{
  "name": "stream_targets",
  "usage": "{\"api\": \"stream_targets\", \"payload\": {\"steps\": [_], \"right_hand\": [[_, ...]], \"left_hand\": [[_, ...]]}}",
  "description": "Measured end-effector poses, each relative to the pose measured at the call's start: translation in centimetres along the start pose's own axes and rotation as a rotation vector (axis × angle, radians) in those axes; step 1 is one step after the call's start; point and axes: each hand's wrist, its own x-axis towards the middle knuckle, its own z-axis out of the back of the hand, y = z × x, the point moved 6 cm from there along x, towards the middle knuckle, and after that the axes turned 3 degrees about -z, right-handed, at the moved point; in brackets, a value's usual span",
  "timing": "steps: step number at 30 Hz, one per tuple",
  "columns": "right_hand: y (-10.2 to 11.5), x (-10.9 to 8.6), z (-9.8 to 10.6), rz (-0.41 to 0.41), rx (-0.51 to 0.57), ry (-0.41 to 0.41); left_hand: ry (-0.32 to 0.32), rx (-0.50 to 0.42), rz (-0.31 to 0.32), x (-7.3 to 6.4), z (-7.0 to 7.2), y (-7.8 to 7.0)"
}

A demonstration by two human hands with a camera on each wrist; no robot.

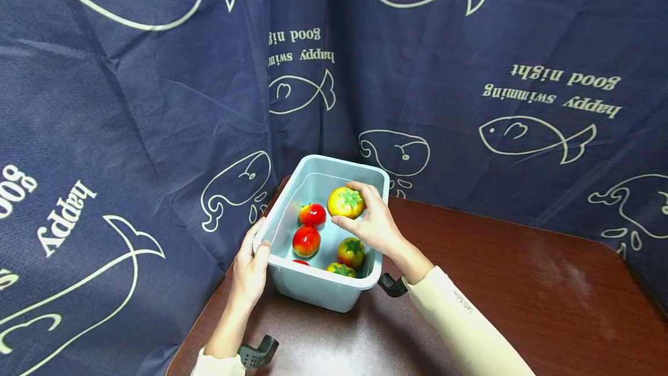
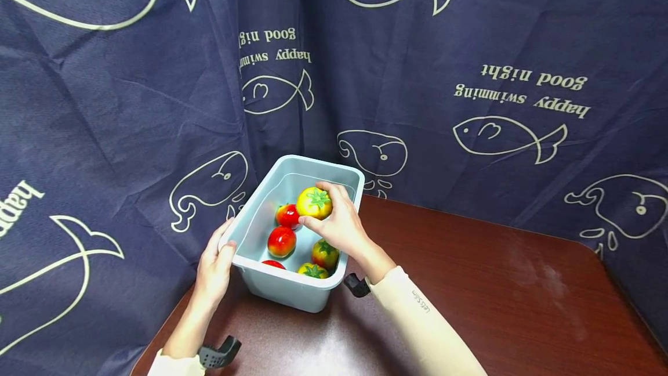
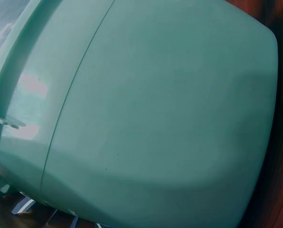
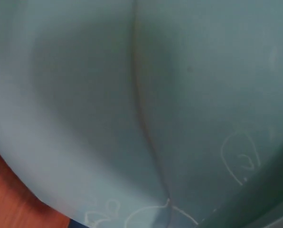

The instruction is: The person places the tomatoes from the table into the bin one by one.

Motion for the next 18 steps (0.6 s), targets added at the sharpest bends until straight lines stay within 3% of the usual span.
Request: {"api": "stream_targets", "payload": {"steps": [7,18], "right_hand": [[0.5,-0.6,0.2,0.042,0.006,0.013],[-0.2,-1.6,0.5,0.067,0.017,-0.027]], "left_hand": [[0.005,-0.049,0.004,0.2,0.0,0.0],[0.021,-0.020,0.002,-0.1,0.1,-0.3]]}}
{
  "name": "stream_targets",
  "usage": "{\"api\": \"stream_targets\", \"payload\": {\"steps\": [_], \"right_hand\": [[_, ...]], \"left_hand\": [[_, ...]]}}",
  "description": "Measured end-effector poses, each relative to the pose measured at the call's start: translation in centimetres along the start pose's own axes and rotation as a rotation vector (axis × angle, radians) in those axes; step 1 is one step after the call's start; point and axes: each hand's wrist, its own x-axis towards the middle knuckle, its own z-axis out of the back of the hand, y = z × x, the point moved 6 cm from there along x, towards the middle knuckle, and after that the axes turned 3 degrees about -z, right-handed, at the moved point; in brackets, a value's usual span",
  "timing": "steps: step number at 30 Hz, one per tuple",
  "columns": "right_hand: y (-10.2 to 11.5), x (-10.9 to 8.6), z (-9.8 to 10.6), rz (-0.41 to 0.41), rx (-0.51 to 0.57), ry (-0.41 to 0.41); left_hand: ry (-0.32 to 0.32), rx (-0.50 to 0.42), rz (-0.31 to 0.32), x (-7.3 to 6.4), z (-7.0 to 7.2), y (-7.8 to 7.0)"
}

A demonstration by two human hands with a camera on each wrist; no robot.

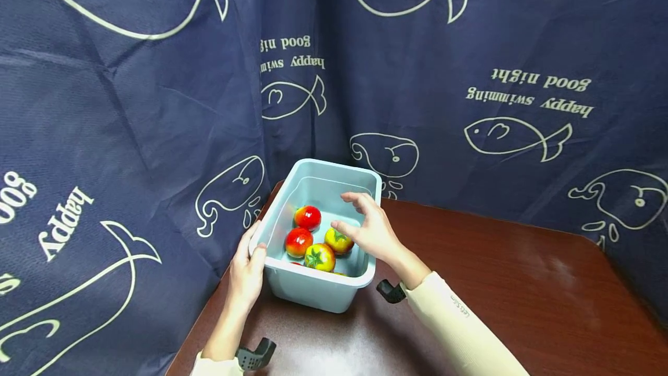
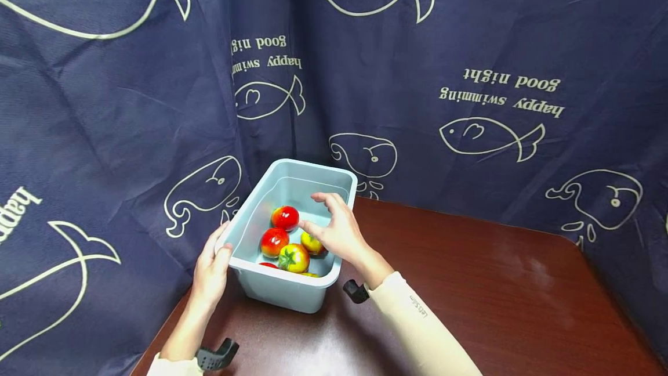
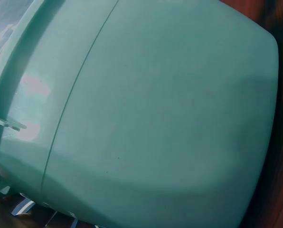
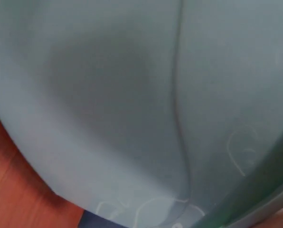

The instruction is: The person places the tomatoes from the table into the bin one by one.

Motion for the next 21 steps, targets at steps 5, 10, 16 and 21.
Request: {"api": "stream_targets", "payload": {"steps": [5,10,16,21], "right_hand": [[-0.5,-0.7,0.1,0.012,0.043,-0.021],[-0.6,-0.8,1.4,0.043,0.079,-0.099],[0.0,-2.8,4.6,0.072,0.117,-0.263],[0.6,-5.5,7.8,0.091,0.087,-0.371]], "left_hand": [[-0.019,0.032,-0.008,-0.4,0.3,-0.1],[-0.012,0.047,0.011,0.3,-0.1,-0.3],[0.031,0.166,-0.015,1.3,-1.1,-0.7],[-0.038,0.343,-0.271,2.2,-0.8,-3.3]]}}
